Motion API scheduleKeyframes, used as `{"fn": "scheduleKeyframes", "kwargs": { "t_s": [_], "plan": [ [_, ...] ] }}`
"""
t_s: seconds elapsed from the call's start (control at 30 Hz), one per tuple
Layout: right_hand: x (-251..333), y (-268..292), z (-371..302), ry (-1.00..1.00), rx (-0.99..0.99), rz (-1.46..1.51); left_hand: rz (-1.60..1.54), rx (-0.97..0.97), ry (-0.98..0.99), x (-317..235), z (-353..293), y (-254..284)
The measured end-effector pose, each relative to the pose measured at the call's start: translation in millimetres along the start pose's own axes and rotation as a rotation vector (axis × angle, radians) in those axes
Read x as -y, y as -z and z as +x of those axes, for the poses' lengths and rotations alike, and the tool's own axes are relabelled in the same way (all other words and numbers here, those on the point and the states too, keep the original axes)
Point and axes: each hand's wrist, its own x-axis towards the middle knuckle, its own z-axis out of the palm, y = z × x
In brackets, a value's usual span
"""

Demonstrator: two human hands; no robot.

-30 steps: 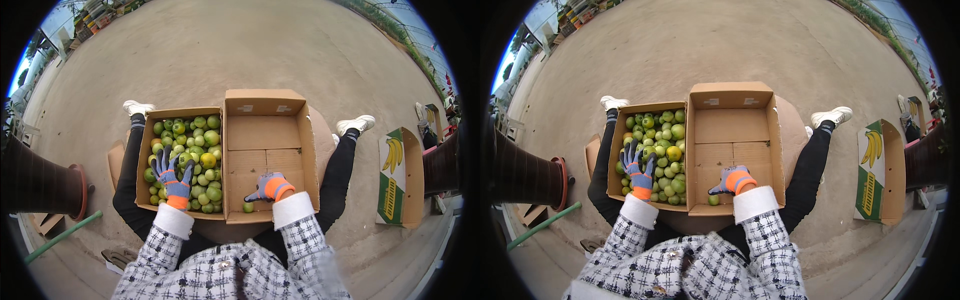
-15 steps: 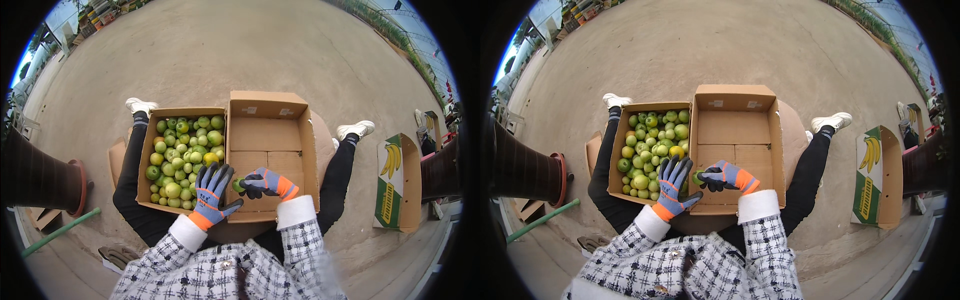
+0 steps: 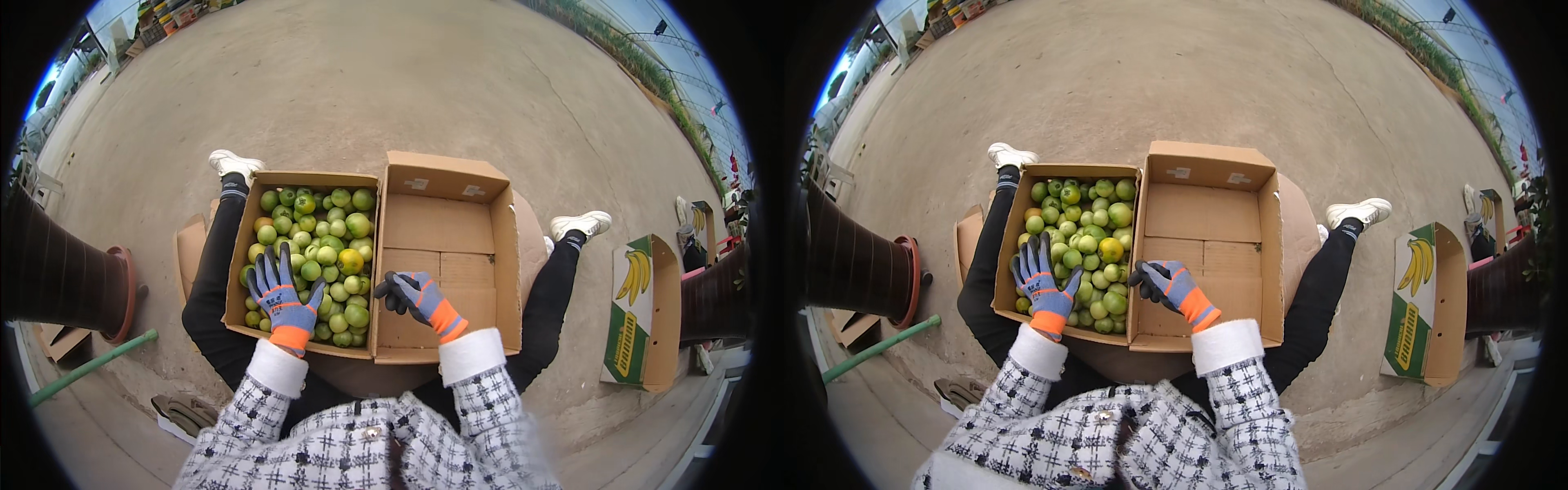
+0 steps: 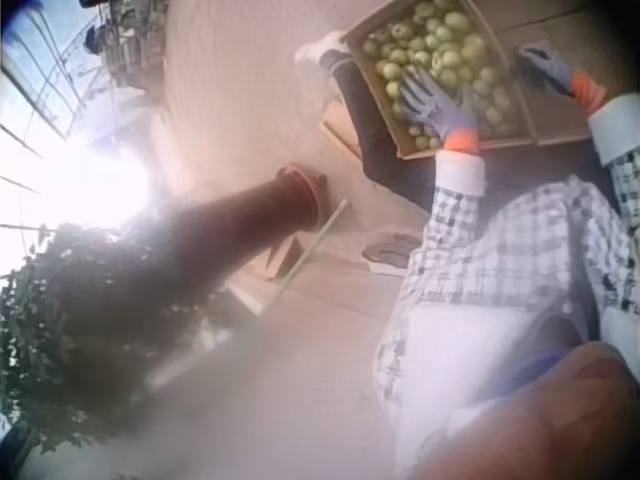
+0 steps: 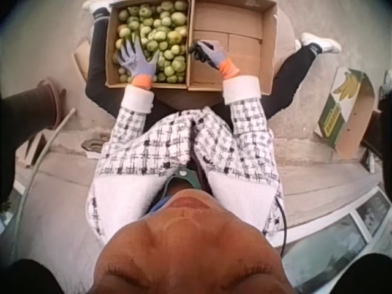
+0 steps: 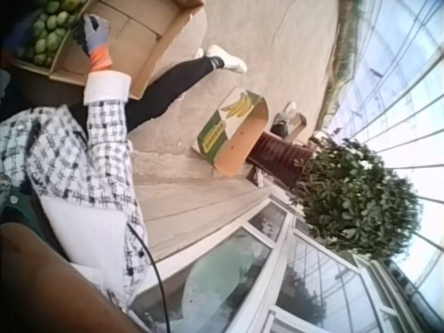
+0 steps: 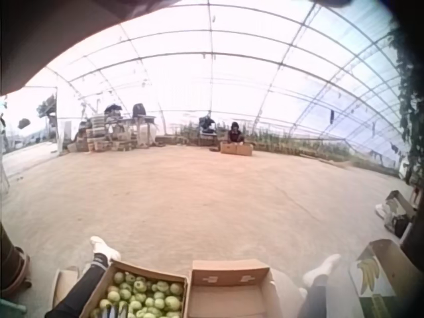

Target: The person sits on the ground and transfers green round fruit from a full cardboard box into an empty one, handling the fruit with gloved hands. The person continues moving fruit until the right box is nearly empty and the left box is filled.

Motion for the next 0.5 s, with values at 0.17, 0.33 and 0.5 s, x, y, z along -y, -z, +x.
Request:
{"fn": "scheduleKeyframes", "kwargs": {
  "t_s": [0.17, 0.33, 0.5],
  "plan": [
    [-22, 4, 12, 0.181, -0.239, 0.194, 0.084, 0.245, -0.252, -27, 29, 0],
    [-30, 4, 20, 0.281, -0.306, 0.190, 0.278, 0.497, -0.467, -37, 43, -34],
    [-30, 3, 16, 0.263, -0.239, -0.015, 0.224, 0.633, -0.498, -32, 67, -31]
  ]
}}
